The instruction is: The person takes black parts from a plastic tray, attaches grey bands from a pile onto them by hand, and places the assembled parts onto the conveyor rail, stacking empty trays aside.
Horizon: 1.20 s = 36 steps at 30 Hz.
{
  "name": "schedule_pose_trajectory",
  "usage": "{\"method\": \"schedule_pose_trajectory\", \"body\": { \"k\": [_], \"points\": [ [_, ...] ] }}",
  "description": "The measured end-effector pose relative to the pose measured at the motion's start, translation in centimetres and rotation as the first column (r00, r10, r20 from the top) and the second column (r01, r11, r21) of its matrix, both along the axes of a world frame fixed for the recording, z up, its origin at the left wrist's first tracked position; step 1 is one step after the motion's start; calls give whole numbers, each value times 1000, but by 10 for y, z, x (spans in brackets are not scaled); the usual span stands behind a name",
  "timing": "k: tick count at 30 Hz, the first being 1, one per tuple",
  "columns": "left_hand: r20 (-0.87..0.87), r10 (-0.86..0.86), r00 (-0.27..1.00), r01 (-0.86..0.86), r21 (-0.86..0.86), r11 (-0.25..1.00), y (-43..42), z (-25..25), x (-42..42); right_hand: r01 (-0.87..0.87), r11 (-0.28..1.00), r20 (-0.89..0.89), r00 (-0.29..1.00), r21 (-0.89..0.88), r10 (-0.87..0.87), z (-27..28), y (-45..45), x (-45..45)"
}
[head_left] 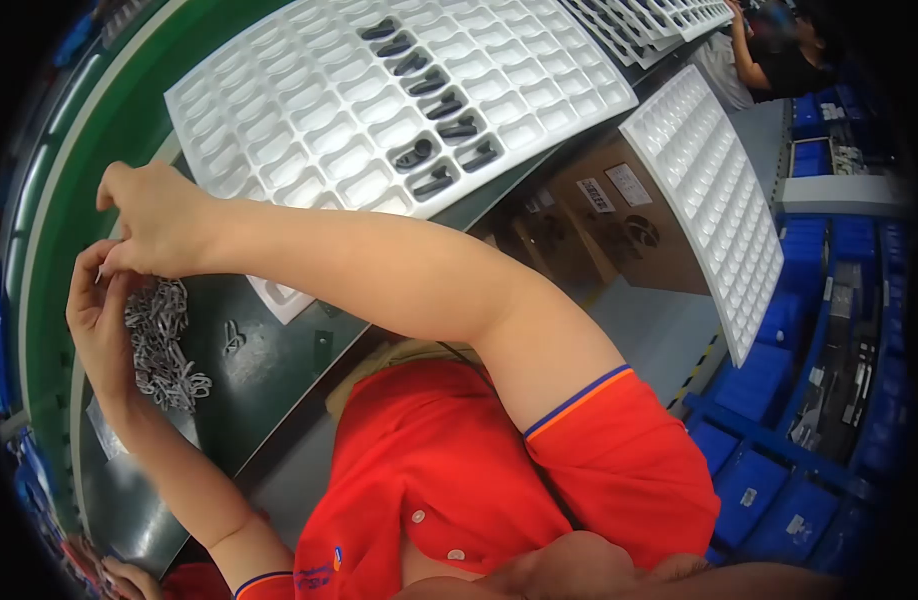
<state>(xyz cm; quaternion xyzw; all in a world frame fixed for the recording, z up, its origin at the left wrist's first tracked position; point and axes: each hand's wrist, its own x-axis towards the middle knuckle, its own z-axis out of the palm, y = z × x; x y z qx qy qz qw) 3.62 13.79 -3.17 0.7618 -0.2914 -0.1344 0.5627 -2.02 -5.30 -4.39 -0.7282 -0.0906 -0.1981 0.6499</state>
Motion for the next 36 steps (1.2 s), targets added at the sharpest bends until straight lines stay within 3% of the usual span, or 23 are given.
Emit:
{"method": "schedule_pose_trajectory", "body": {
  "k": [1,4,5,8,12,14,18,20,23,25,26,28,29,31,32,33,36],
  "points": [
    [21,-38,999,37,32,999,1,3,11,-5,1000,16,1000,10,5,3,3,5],
    [202,-15,979,-6,100,995,-17,5,49,369,923,97,928,-106,-360,-3,5,11],
    [187,-20,982,0,105,994,-22,1,70,372,922,81,928,-106,-364,-3,4,6],
    [273,-12,962,-49,214,976,-27,-27,151,301,833,122,953,-464,-277,3,1,1],
    [580,-76,811,-226,430,874,-27,-56,211,244,738,124,969,-630,-215,6,2,0],
    [631,-58,774,-307,453,837,-22,-58,208,373,811,191,928,-450,-320,6,-2,1],
    [665,-104,739,-453,606,654,-28,-34,176,397,882,150,917,-254,-369,22,-20,1],
    [696,-55,716,-489,556,673,-22,-18,163,335,889,125,942,-311,-311,26,-14,3],
    [706,20,708,-428,407,807,-66,-2,141,178,809,-61,965,-560,-255,28,-25,-7],
    [502,85,861,-222,221,950,-101,37,113,71,779,-142,969,-622,-202,22,-16,-15],
    [506,69,860,-199,208,958,-122,51,97,45,768,-132,977,-639,-166,14,-9,-14],
    [592,-280,756,111,306,946,-176,67,51,-145,693,-277,958,-706,-81,16,0,-14],
    [581,-387,716,183,380,907,-202,65,36,-132,685,-266,959,-717,-94,12,3,-14],
    [577,-534,618,270,482,834,-254,53,10,-37,943,-81,997,-332,11,-9,11,-12],
    [588,-574,569,292,509,810,-273,40,4,-30,995,26,999,-99,33,-21,18,-7],
    [574,-595,562,256,563,786,-295,30,-1,-27,995,28,999,-101,30,-39,20,-1],
    [618,-635,464,161,646,747,-342,-4,9,-327,917,393,893,230,220,-83,23,22]
  ]
}}
